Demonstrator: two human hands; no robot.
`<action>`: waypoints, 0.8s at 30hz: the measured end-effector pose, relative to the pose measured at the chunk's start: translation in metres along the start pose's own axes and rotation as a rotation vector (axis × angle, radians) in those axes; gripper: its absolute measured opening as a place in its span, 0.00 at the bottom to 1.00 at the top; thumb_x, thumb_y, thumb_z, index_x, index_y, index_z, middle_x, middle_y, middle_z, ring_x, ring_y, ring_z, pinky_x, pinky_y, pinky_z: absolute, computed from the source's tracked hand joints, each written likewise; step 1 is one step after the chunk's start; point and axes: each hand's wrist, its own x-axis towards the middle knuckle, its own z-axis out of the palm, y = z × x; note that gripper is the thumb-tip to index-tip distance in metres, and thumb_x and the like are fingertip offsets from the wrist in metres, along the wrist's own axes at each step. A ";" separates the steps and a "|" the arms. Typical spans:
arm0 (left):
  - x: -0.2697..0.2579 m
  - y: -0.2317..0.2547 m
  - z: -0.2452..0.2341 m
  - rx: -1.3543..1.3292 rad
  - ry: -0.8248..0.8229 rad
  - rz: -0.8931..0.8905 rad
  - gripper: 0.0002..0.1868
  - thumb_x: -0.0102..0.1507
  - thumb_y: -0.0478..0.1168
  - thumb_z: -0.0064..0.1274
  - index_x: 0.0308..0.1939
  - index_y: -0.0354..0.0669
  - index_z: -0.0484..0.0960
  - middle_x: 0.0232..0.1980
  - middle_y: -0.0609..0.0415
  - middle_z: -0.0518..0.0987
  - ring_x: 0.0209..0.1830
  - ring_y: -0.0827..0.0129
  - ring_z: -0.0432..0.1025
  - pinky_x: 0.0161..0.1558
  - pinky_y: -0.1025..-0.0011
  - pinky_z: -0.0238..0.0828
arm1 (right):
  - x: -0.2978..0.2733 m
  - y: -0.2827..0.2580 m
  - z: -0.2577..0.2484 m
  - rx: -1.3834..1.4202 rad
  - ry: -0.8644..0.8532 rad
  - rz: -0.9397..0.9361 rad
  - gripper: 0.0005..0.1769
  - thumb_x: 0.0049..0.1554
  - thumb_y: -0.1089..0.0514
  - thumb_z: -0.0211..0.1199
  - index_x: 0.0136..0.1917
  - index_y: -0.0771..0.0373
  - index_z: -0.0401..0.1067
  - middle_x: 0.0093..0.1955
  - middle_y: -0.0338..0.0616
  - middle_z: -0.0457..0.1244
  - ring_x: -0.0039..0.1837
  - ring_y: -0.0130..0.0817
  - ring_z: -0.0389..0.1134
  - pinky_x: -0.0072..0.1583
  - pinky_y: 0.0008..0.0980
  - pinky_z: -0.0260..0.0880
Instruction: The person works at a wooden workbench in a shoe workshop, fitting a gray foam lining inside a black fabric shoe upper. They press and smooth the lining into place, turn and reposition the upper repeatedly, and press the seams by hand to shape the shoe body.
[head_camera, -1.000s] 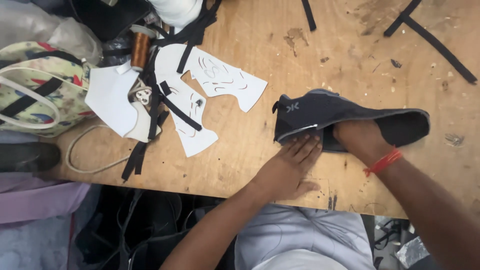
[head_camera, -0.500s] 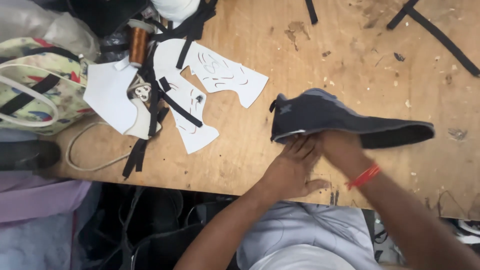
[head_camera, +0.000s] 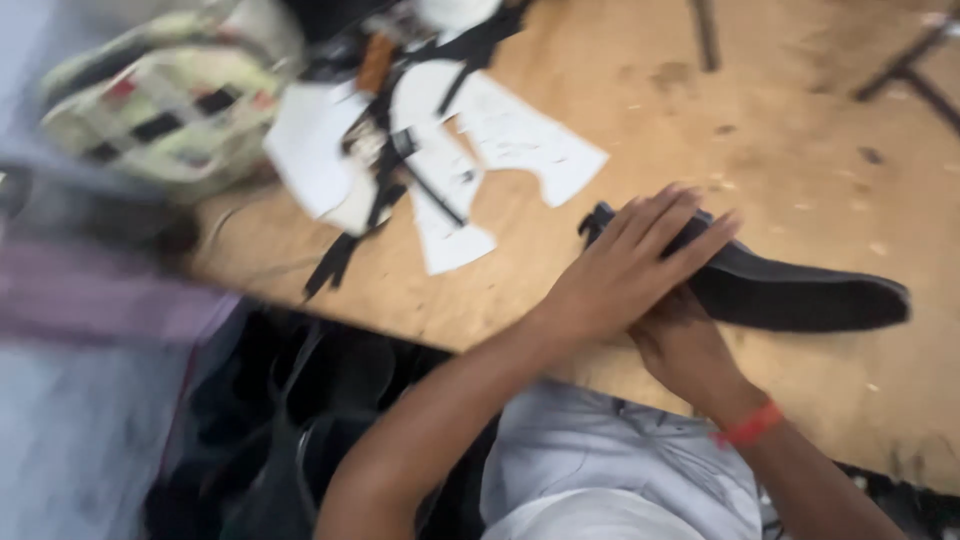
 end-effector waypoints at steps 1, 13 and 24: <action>-0.005 -0.011 -0.003 0.033 0.003 -0.040 0.31 0.71 0.35 0.45 0.79 0.50 0.59 0.74 0.42 0.69 0.75 0.51 0.65 0.75 0.55 0.63 | -0.003 -0.015 -0.008 0.017 -0.026 -0.041 0.27 0.53 0.62 0.60 0.67 0.65 0.68 0.66 0.59 0.63 0.71 0.57 0.59 0.72 0.51 0.55; -0.112 -0.035 -0.229 -0.286 -1.370 -0.640 0.37 0.53 0.67 0.62 0.45 0.34 0.85 0.44 0.40 0.83 0.48 0.45 0.78 0.50 0.54 0.73 | -0.059 -0.032 -0.043 0.402 -0.055 0.369 0.16 0.67 0.59 0.58 0.64 0.68 0.75 0.49 0.44 0.73 0.54 0.24 0.73 0.58 0.24 0.72; -0.282 -0.024 -0.107 0.433 -0.542 -0.625 0.66 0.53 0.70 0.64 0.82 0.36 0.52 0.83 0.34 0.53 0.85 0.43 0.43 0.78 0.30 0.40 | -0.061 -0.021 -0.025 0.448 0.015 0.520 0.15 0.73 0.58 0.57 0.65 0.71 0.74 0.48 0.46 0.71 0.52 0.24 0.68 0.56 0.23 0.68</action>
